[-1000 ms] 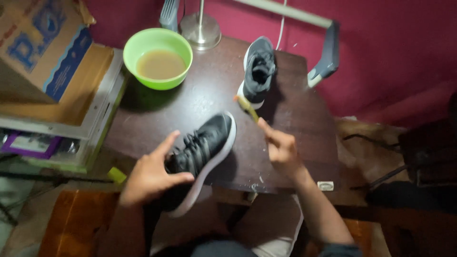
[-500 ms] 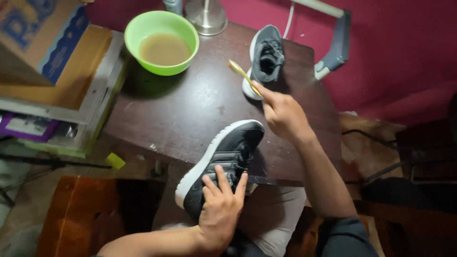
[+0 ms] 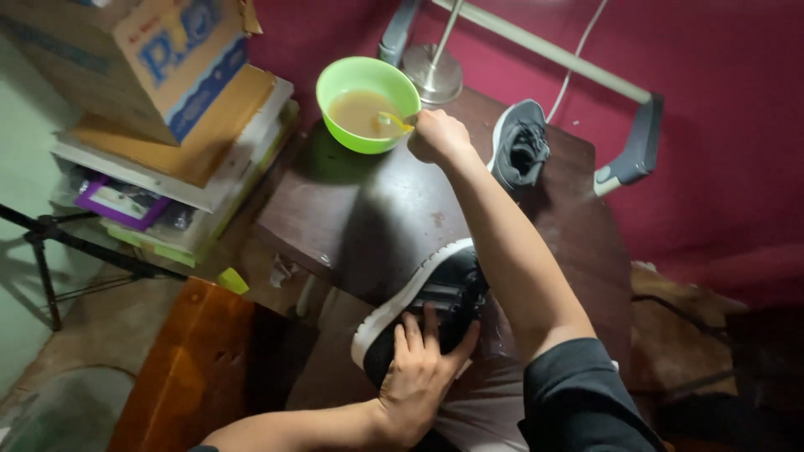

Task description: The person scrubs a black sneaker with a yellow toothbrush, repeatedly dipping the brush into a green bowl of liquid. They clean the upper, laces, and sole, rotating the shoe to access different areas. The second sneaker remains on the table.

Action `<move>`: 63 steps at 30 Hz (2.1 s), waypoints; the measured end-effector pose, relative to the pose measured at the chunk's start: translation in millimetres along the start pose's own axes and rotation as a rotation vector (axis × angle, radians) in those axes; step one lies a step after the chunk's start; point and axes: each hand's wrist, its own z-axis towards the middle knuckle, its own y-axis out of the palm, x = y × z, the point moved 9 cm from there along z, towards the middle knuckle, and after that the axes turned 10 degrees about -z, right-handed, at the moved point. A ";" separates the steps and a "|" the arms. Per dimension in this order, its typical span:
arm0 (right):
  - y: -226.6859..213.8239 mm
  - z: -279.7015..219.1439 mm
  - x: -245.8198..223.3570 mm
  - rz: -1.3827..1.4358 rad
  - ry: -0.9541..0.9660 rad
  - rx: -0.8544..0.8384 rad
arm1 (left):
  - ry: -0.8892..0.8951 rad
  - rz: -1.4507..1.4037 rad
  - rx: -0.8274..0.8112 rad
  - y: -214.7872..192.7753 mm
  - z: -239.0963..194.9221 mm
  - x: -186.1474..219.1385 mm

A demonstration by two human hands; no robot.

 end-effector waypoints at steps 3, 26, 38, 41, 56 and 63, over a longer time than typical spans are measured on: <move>4.7 15.5 0.0 0.018 -0.001 -0.022 | -0.001 -0.046 -0.042 -7.0 0.6 -8.0; 16.8 -1.4 19.6 0.397 -0.352 0.660 | 0.068 -0.011 0.069 13.3 2.2 3.1; 26.6 3.1 9.5 0.341 -0.281 0.469 | 0.085 -0.052 0.016 26.6 6.0 10.9; 52.2 26.0 23.3 0.487 -0.260 0.299 | 0.095 -0.048 -0.014 31.1 6.7 13.5; 37.5 -275.8 146.8 0.633 0.047 0.342 | 0.140 0.019 -0.099 23.3 34.8 19.4; 93.4 -359.3 167.7 0.731 0.378 0.639 | 0.178 0.077 -0.105 9.3 39.7 13.6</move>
